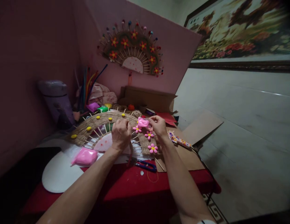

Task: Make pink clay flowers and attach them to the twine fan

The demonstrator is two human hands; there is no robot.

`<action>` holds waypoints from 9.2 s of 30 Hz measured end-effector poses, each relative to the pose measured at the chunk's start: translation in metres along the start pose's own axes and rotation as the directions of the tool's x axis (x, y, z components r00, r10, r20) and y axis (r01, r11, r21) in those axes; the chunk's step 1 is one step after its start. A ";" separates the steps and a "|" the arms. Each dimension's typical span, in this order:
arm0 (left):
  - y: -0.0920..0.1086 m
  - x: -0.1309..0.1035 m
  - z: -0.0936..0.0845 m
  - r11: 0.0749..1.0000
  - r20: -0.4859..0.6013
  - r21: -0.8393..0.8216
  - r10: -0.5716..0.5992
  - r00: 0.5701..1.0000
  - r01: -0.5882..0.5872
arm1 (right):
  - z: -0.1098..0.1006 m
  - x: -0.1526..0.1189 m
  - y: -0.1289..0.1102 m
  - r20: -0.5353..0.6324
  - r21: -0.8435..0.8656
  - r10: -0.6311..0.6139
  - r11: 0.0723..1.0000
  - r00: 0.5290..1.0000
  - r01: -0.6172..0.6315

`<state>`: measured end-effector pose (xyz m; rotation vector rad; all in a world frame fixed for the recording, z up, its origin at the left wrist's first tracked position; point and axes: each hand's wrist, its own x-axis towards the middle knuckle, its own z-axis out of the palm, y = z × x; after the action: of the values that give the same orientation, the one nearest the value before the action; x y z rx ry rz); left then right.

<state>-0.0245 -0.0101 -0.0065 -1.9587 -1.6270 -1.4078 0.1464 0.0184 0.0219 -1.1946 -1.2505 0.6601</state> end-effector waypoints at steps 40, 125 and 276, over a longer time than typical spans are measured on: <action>0.008 0.019 -0.024 0.170 0.467 -0.845 -0.228 0.855 0.507 | 0.001 -0.042 -0.030 0.568 0.370 0.067 0.869 0.820 -0.328; 0.001 0.028 -0.024 0.030 0.444 -0.870 -0.388 0.808 0.493 | 0.025 -0.049 -0.012 0.290 0.246 -0.444 0.891 0.848 0.383; 0.003 0.029 -0.028 -0.087 0.544 -0.822 -0.412 0.731 0.563 | 0.022 -0.052 -0.016 0.682 0.316 -0.247 0.948 0.688 0.028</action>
<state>-0.0384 -0.0123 0.0314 -1.8325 -1.6381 -3.5598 0.1085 -0.0266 0.0155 -0.5777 -1.7997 1.2201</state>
